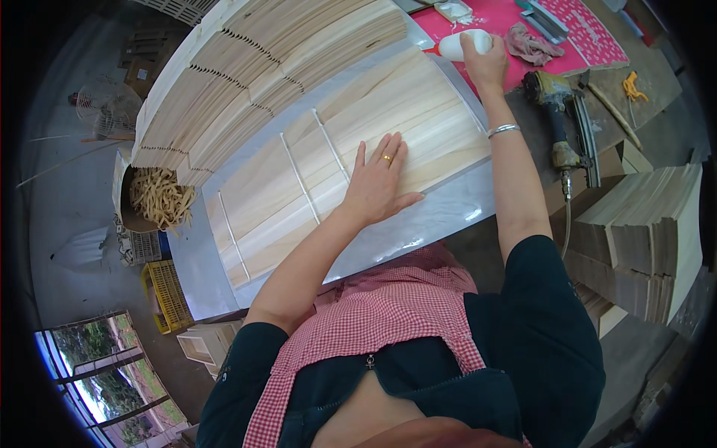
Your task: Assembling wooden trays using glue and a pneumatic nail gun.
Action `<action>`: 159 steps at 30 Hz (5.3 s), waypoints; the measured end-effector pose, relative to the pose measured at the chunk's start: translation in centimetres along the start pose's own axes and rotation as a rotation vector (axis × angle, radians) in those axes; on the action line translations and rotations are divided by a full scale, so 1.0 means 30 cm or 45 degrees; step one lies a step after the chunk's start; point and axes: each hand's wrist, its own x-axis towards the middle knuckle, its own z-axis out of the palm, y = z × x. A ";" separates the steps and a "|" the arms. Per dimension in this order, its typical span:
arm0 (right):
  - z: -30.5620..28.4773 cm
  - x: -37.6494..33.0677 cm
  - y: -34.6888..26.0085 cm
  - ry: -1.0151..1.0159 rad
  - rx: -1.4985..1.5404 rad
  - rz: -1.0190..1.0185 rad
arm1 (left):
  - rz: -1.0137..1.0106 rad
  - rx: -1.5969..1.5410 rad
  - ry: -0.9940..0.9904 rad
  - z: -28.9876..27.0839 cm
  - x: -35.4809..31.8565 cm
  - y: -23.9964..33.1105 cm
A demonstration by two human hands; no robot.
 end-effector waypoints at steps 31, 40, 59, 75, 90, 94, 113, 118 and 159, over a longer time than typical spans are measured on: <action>-0.015 0.010 -0.060 -0.707 -0.421 -1.133 | -0.129 -0.260 0.279 -0.055 -0.193 -0.030; -0.359 -0.572 -0.174 -1.285 -0.609 -1.243 | -0.995 0.207 0.114 -0.081 -1.183 -0.315; -0.278 -0.570 -0.131 -1.092 -0.739 -1.272 | -0.706 0.281 0.108 -0.033 -1.097 -0.501; -0.338 -0.371 -0.281 -1.118 -0.774 -1.354 | -0.819 0.157 -0.182 -0.222 -1.326 -0.450; -0.129 -0.819 -0.435 -1.649 -0.176 -0.576 | -1.157 -1.146 0.336 -0.119 -0.859 -0.329; -0.223 -0.914 -0.488 -1.270 -0.327 -1.708 | -1.143 -1.216 0.459 -0.073 -0.875 -0.317; -0.252 -1.033 -0.361 -1.285 -0.246 -1.446 | -0.864 -1.362 0.349 0.020 -0.888 -0.209; -0.250 -1.037 -0.362 -1.281 -0.245 -1.441 | -0.610 -1.116 0.497 0.072 -0.918 -0.167; -0.081 -1.382 -0.464 -1.006 0.213 -1.464 | -0.580 -0.798 0.712 0.112 -0.900 -0.128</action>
